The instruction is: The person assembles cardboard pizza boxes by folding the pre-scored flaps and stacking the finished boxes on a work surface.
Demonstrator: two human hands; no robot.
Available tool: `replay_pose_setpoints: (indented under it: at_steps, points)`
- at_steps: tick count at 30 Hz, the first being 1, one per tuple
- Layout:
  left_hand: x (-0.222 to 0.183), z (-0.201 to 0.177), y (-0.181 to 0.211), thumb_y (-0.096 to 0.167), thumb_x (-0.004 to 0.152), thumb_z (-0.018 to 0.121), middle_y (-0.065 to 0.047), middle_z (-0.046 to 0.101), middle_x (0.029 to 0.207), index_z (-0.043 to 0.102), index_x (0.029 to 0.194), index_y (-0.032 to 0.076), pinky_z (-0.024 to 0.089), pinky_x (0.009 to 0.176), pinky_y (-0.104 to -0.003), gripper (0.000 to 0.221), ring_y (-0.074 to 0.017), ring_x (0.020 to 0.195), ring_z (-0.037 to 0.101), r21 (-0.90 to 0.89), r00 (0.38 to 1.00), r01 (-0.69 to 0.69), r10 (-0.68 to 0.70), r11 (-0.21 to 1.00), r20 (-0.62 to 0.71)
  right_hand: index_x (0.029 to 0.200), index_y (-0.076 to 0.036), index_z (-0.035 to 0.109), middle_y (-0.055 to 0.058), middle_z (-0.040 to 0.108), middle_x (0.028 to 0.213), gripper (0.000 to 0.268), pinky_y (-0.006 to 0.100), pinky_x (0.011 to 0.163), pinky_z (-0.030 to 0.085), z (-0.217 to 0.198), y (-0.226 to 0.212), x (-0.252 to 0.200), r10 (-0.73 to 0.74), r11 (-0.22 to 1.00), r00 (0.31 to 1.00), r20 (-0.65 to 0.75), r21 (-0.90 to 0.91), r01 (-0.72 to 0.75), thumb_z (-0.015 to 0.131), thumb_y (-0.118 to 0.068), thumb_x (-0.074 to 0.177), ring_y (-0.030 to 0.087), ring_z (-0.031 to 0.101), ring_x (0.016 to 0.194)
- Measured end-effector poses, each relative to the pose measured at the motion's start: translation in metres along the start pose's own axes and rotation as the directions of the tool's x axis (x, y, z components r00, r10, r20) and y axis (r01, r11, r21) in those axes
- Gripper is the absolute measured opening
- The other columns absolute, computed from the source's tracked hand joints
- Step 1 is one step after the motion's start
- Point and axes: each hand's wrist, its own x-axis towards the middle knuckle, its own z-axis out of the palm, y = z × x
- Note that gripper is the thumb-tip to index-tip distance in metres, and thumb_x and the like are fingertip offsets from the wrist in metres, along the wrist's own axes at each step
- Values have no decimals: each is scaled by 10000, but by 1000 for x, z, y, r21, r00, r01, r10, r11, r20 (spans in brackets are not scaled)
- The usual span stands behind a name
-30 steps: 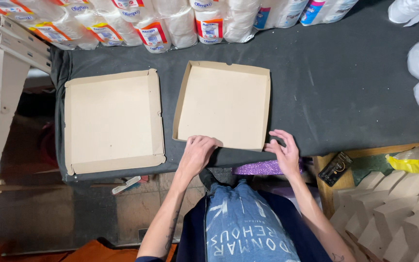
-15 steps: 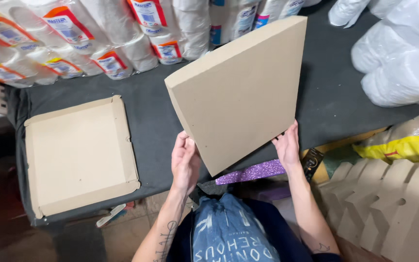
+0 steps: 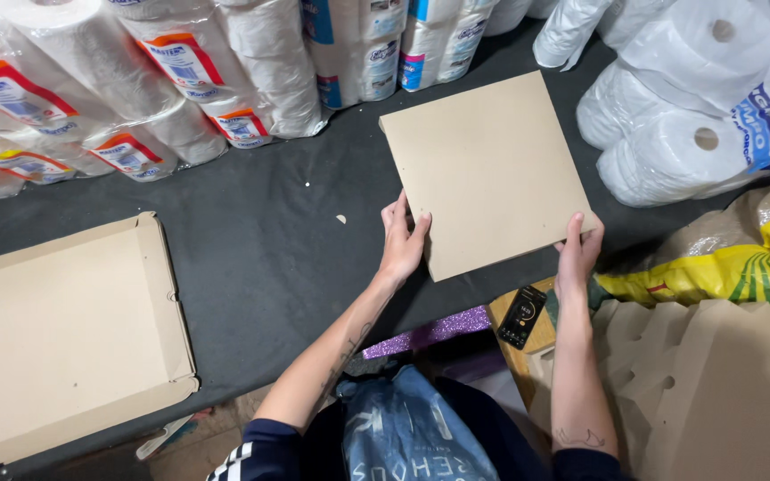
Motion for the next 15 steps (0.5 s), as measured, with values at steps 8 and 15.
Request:
replay_pose_setpoints:
  at_steps: [8,15]
  points:
    - [87,54,-71,265,1055,513,-192,313,1494,164,1627,7,467,1162,-458,718,-383,1424,429,179,999,45,-44,983,-8,1418,-82,461,255,558,1409,488,555,1137,421,-3,61,91,-33,975,999,-26,-220,27,611,-440,1123,372,502,1364]
    - [93,65,-94,246,1010,552,-139,285,1586,262,1628,91,360,1234,-476,700,-404,1480,344,288,989,115,-136,951,54,1444,-276,497,37,522,1407,558,709,1022,393,-14,120,127,-139,820,974,-181,-572,11,688,-600,1032,334,510,1323]
